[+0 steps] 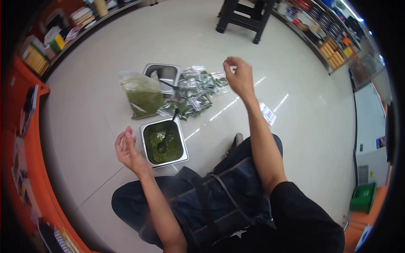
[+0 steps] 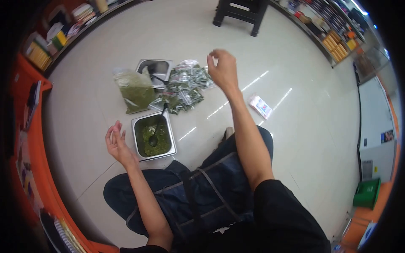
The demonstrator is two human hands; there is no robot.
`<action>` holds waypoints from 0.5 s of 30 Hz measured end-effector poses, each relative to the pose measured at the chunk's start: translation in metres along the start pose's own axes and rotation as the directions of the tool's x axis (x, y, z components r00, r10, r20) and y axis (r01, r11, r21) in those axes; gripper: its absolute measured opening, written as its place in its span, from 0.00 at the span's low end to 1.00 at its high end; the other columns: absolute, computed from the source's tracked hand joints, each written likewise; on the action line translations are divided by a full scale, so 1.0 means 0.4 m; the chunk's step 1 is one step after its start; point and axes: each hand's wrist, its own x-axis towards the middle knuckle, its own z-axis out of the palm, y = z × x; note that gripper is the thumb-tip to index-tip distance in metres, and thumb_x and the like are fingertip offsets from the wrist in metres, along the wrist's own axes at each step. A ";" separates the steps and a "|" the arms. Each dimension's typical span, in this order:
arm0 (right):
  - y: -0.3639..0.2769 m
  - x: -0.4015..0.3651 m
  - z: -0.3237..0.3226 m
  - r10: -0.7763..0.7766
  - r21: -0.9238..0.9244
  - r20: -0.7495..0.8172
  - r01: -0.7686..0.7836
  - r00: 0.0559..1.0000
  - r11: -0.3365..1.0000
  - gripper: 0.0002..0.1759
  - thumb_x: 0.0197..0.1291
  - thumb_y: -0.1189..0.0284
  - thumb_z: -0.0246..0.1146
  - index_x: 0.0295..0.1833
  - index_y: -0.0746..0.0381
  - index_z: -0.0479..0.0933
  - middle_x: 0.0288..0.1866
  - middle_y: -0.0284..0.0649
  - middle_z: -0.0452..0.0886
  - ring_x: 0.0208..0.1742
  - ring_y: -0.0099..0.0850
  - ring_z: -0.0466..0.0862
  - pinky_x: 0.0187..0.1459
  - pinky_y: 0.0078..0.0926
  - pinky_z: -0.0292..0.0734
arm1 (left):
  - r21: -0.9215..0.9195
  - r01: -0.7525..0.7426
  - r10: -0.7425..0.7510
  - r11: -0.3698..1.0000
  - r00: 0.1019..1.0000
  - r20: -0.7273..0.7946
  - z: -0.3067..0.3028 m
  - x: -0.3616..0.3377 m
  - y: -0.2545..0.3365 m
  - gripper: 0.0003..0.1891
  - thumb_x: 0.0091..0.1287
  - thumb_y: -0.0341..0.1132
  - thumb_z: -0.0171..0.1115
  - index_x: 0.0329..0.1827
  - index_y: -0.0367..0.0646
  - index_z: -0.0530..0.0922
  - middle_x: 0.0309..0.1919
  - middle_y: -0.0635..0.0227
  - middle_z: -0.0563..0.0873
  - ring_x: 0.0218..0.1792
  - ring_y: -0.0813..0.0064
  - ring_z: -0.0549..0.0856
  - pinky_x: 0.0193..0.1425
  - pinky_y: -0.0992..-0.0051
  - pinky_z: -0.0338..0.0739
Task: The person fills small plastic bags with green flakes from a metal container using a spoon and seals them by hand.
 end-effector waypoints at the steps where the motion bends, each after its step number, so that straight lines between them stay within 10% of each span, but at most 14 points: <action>1: -0.003 0.030 -0.043 0.011 -0.024 -0.013 -0.011 1.000 1.000 0.10 0.59 0.71 0.65 0.39 0.68 0.84 0.39 0.53 0.86 0.44 0.49 0.87 0.49 0.39 0.80 | -0.006 -0.008 0.008 1.000 1.000 -0.016 -0.005 0.003 0.000 0.17 0.74 0.41 0.64 0.57 0.39 0.74 0.57 0.51 0.86 0.61 0.65 0.83 0.64 0.66 0.73; 5: 0.072 0.100 -0.153 0.285 -0.208 0.135 -0.254 0.949 0.944 0.13 0.59 0.66 0.67 0.40 0.66 0.85 0.41 0.52 0.86 0.46 0.46 0.87 0.51 0.40 0.80 | -0.045 0.004 -0.006 0.999 0.999 -0.045 -0.011 0.004 0.006 0.16 0.73 0.40 0.65 0.56 0.40 0.74 0.57 0.52 0.86 0.60 0.65 0.83 0.63 0.66 0.73; 8: 0.364 0.032 -0.144 0.288 -0.631 0.244 -0.074 0.926 0.772 0.18 0.58 0.60 0.69 0.45 0.64 0.85 0.49 0.54 0.85 0.53 0.46 0.85 0.56 0.42 0.79 | -0.076 0.013 -0.016 0.997 0.999 -0.042 -0.008 0.003 0.008 0.16 0.73 0.39 0.65 0.55 0.40 0.74 0.57 0.52 0.85 0.60 0.65 0.83 0.64 0.65 0.73; 13: 0.591 -0.140 -0.180 0.677 -0.741 0.379 -0.230 0.632 0.630 0.26 0.56 0.54 0.72 0.53 0.62 0.84 0.58 0.53 0.84 0.60 0.49 0.83 0.60 0.46 0.79 | -0.066 0.025 -0.028 0.997 0.999 -0.034 -0.007 0.003 0.002 0.16 0.74 0.40 0.64 0.55 0.40 0.74 0.57 0.51 0.85 0.60 0.65 0.83 0.66 0.65 0.72; 15: 0.609 -0.145 -0.200 0.858 -0.636 0.277 -0.586 0.433 0.501 0.28 0.55 0.55 0.74 0.55 0.62 0.84 0.57 0.51 0.84 0.58 0.49 0.84 0.58 0.43 0.81 | -0.051 0.042 -0.043 0.998 0.999 -0.026 -0.006 0.003 -0.006 0.16 0.74 0.40 0.64 0.56 0.39 0.74 0.57 0.51 0.85 0.60 0.65 0.83 0.66 0.65 0.72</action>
